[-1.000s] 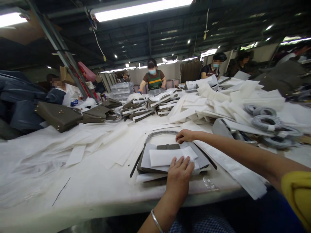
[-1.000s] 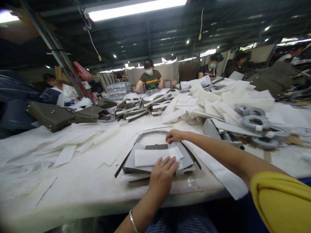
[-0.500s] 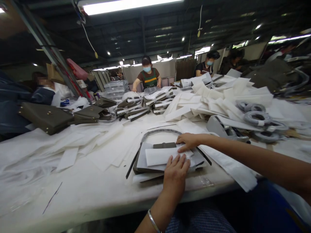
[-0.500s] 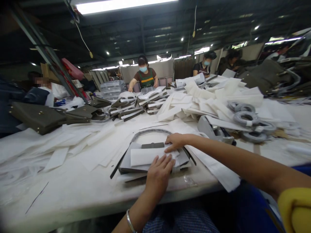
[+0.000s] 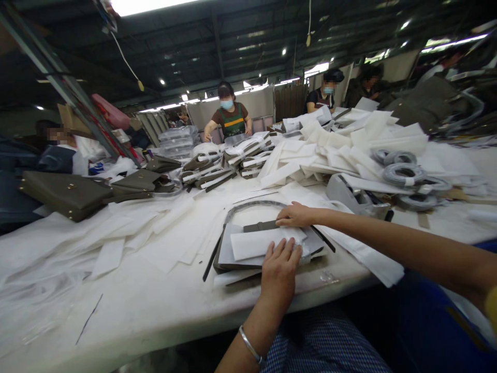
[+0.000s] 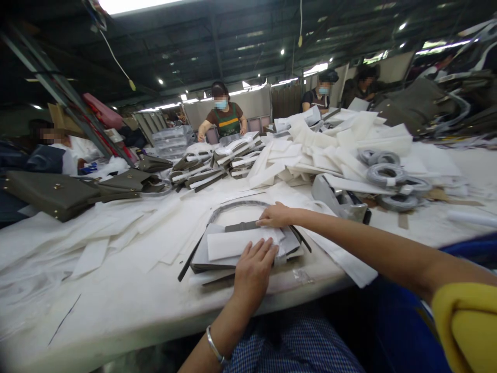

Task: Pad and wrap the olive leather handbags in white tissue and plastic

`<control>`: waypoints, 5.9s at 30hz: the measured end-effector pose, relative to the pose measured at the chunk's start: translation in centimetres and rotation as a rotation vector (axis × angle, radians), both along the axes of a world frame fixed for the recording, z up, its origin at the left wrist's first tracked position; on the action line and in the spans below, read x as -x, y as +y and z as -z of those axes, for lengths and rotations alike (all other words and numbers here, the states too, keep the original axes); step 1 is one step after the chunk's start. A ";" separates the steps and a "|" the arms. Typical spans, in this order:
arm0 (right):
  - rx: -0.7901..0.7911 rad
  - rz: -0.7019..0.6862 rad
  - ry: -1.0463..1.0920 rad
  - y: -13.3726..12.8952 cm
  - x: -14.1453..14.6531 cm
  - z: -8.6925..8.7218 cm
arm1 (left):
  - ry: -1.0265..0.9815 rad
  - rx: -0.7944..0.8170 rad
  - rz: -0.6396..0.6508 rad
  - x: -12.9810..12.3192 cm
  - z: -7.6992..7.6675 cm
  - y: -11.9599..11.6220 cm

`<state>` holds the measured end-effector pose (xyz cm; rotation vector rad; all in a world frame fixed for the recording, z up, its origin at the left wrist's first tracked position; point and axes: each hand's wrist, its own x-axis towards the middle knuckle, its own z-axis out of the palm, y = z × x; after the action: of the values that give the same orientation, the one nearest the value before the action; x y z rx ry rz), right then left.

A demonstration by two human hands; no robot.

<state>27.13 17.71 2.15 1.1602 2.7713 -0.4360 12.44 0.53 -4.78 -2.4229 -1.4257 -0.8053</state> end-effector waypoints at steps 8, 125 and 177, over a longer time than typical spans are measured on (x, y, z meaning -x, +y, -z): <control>-0.086 -0.062 0.199 -3.4 -2.6 2.3 | 0.004 0.010 0.004 -0.2 -0.3 -0.2; -0.010 0.391 0.091 1.3 10.7 2.4 | -0.120 -0.377 0.030 4.1 0.6 -6.0; 0.418 0.231 0.956 -2.3 9.9 -1.7 | -0.197 -0.309 -0.051 3.2 0.2 -6.3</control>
<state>17.20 15.45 3.84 1.3992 2.9264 -1.9225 9.27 -5.81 -4.99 -2.1161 -1.3078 -1.1826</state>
